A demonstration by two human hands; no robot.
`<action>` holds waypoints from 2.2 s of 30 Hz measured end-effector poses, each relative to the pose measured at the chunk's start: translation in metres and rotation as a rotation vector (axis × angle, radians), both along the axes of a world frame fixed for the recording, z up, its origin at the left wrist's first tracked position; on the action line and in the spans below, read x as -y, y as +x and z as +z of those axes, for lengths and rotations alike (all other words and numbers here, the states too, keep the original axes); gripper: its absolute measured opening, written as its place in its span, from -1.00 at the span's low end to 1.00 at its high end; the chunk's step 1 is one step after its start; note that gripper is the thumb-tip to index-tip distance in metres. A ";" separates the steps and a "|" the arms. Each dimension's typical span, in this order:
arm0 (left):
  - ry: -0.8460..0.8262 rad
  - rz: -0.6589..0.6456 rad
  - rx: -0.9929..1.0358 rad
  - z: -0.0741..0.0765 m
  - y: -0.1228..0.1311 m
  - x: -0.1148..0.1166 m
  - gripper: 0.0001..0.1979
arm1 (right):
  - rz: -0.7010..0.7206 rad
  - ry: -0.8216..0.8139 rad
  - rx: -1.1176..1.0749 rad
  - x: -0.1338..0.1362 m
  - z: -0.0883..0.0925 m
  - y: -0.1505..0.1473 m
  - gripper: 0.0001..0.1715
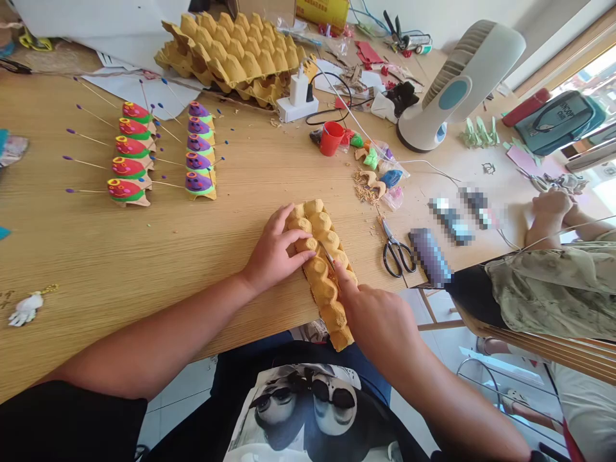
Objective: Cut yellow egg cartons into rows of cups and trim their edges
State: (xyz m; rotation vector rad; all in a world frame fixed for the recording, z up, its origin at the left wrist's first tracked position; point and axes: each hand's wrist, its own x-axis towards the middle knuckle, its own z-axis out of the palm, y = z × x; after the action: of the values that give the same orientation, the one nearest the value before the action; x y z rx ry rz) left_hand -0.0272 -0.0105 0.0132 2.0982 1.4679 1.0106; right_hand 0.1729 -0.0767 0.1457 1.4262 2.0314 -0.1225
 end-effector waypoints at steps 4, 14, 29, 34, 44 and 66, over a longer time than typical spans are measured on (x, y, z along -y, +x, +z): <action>0.026 0.004 0.004 -0.001 0.000 0.000 -0.76 | 0.004 0.027 -0.031 -0.001 -0.009 0.002 -0.09; 0.028 0.015 -0.012 -0.001 0.001 0.000 -0.75 | -0.010 0.042 -0.061 0.004 -0.020 0.005 -0.10; 0.014 0.015 -0.034 0.000 0.002 0.001 -0.76 | -0.009 0.005 -0.043 0.005 -0.018 0.007 -0.04; 0.031 0.043 -0.035 0.000 0.002 0.001 -0.76 | 0.018 0.032 -0.046 0.004 -0.018 0.006 -0.11; 0.056 0.042 -0.036 -0.002 0.002 0.000 -0.77 | 0.027 0.036 -0.033 0.011 -0.015 0.007 -0.12; 0.047 0.005 -0.003 -0.006 -0.001 -0.002 -0.75 | -0.037 0.281 -0.283 0.021 0.000 0.054 -0.28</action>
State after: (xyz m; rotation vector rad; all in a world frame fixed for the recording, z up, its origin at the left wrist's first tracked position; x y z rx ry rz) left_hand -0.0278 -0.0087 0.0070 2.1307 1.4657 1.0541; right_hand 0.2270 -0.0972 0.1460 1.7001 2.3237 -0.0576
